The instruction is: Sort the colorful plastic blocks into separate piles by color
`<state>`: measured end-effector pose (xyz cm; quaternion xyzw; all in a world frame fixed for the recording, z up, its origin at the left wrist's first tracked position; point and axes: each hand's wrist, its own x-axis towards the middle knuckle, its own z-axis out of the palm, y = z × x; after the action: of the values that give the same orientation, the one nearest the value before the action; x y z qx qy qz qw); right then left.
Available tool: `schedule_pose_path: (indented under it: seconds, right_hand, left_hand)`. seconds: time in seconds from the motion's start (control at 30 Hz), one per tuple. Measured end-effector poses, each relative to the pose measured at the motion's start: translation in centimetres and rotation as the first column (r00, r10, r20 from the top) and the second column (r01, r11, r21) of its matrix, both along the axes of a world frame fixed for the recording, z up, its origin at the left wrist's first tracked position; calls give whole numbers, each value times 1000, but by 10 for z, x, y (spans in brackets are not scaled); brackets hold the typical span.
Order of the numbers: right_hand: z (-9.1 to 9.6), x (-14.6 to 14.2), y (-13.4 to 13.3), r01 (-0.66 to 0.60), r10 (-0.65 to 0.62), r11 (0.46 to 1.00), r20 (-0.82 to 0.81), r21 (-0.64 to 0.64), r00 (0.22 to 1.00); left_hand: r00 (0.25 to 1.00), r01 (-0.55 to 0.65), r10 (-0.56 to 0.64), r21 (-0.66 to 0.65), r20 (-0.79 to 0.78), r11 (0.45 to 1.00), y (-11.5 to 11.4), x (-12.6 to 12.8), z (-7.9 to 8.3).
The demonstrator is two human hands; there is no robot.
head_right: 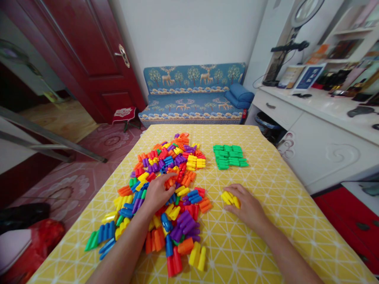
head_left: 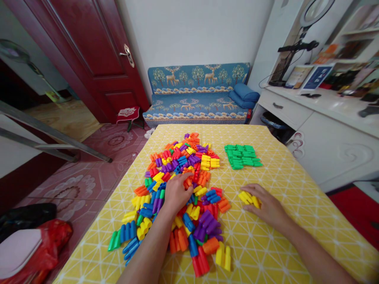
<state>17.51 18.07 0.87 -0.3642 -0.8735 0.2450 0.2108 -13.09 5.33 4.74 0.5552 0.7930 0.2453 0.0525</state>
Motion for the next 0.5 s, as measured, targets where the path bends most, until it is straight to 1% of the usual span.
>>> schedule_pose_path:
  seconds: [0.07,0.1,0.13,0.17,0.2,0.23,0.3,0.33,0.4,0.47,0.5]
  right_hand:
    - [-1,1,0,-40,39,999,24,26,999]
    - [-3,5,4,-39,38,998,27,54,999]
    - [-6,10,13,-14,12,996,23,93,1000]
    - [-10,16,25,45,-47,989,10,141,999]
    - [-14,23,40,136,-136,972,-10,191,991]
    - [-19,31,57,253,-251,938,-41,235,967]
    - [-26,45,94,486,-479,830,-98,274,872]
    - [-29,50,112,556,-547,786,-115,272,829]
    - [-32,54,145,666,-654,703,-141,248,743]
    - [-33,49,170,722,-708,654,-153,226,689]
    - [-32,44,179,735,-721,641,-155,221,675]
  left_hand:
    - [1000,2,-2,5,-1,1000,0,0,0]
    - [1000,4,-4,9,-1,1000,0,0,0]
    - [1000,7,-7,15,0,1000,0,0,0]
    - [1000,9,-9,19,0,1000,-1,0,0]
    - [1000,11,-11,23,-1,1000,-1,0,0]
    - [1000,12,-12,23,-2,1000,-1,0,0]
    - [1000,11,-11,21,-4,1000,-1,1,0]
    - [1000,10,-10,20,-4,1000,-1,1,-1]
    - [1000,6,-6,18,1,1000,-1,1,-1]
    - [1000,2,-3,17,6,1000,-1,0,-1]
    - [1000,2,-2,16,8,1000,0,0,-1]
